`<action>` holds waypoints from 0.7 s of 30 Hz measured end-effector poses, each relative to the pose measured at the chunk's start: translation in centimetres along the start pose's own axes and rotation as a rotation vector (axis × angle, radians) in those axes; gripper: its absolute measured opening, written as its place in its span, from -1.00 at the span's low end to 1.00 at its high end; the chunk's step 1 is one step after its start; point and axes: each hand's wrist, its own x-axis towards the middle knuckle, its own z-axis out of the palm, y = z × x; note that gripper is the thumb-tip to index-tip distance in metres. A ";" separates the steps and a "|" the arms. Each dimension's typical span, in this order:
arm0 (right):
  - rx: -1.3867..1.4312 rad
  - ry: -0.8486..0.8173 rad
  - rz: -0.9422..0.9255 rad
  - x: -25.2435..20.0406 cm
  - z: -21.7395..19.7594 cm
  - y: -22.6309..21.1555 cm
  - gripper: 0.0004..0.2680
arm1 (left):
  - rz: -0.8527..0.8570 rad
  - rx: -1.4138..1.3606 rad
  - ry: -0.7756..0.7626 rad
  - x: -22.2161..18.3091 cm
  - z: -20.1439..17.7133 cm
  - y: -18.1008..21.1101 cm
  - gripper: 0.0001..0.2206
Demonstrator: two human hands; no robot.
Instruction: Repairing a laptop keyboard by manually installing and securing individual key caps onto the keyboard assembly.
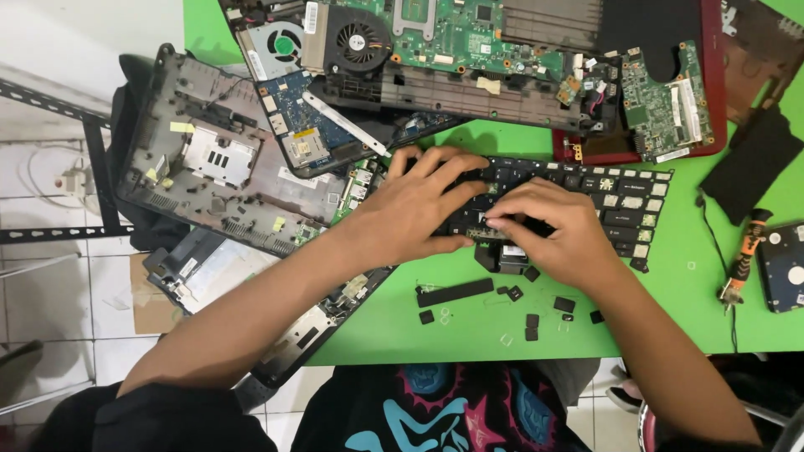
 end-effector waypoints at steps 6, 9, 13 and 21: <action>-0.219 0.059 -0.064 -0.7 1.2 1.3 -0.91 | 0.005 0.030 0.029 0.0 0.2 0.0 -0.47; -0.287 0.089 -0.088 -0.3 1.2 0.6 -0.93 | 0.003 0.035 0.032 -0.1 0.4 -0.1 -0.45; -0.241 0.113 -0.082 -0.5 1.4 0.6 -0.95 | 0.014 0.041 0.021 -0.1 0.0 0.1 -0.48; -0.218 0.136 -0.102 -0.8 1.8 1.1 -0.96 | 0.016 0.044 0.019 -0.1 0.0 0.1 -0.48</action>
